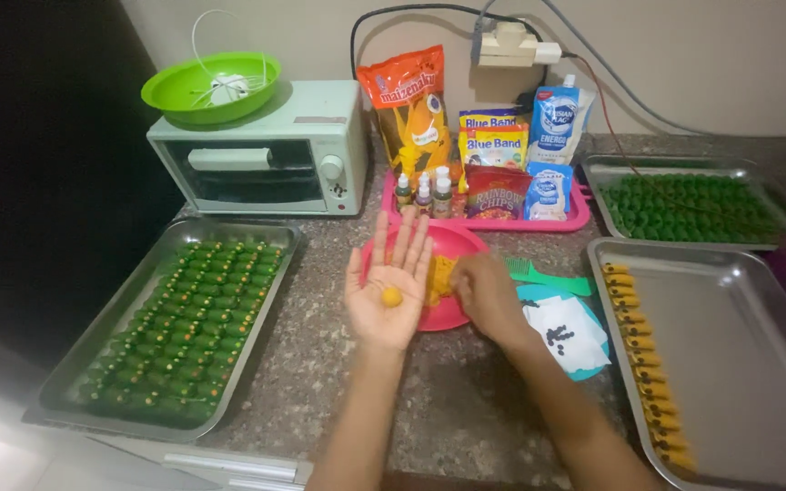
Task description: Shaping small pieces of yellow dough into textured pastries using a plastic comb and arranging them on a metal tray.
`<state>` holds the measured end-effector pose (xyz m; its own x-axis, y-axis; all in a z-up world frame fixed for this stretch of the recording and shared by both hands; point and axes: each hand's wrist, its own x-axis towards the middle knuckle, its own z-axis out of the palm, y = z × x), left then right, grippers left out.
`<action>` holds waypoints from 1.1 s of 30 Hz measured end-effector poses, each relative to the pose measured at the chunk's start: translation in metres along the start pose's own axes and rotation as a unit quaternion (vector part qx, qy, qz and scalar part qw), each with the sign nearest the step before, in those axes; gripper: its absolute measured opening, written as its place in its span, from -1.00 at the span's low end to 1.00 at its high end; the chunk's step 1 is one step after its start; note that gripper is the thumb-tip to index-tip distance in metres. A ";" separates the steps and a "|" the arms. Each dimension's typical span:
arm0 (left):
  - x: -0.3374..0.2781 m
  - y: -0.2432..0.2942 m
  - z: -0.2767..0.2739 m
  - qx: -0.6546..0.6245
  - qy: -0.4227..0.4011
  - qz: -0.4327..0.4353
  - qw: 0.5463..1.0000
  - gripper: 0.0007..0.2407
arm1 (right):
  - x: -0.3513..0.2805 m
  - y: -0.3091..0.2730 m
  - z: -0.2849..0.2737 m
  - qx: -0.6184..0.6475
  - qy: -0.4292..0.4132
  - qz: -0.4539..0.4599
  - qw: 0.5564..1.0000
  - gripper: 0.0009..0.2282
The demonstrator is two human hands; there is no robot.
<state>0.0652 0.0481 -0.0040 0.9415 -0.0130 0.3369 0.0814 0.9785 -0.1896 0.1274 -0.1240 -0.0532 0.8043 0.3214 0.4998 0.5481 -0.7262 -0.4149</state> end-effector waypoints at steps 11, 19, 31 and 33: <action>0.001 -0.041 -0.024 0.109 0.018 -0.032 0.993 -0.45 | 0.035 -0.072 -0.038 0.098 0.251 -0.100 0.958 -0.82; -0.004 -0.031 -0.019 0.181 -0.096 0.096 0.974 -0.41 | -0.011 -0.116 -0.018 0.107 0.186 -0.016 0.977 -0.66; -0.009 -0.050 0.018 0.367 -0.076 0.251 0.893 -0.25 | -0.026 -0.131 -0.036 0.256 0.189 0.086 0.944 -0.56; -0.008 -0.051 0.013 0.407 -0.063 0.261 0.873 -0.23 | -0.023 -0.122 -0.030 0.251 0.179 0.097 0.946 -0.58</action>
<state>0.0497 0.0010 0.0151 0.7336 0.4501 0.5092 -0.6553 0.6672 0.3542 0.0351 -0.0611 0.0082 0.8210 -0.0808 0.5652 0.5099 -0.3416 -0.7895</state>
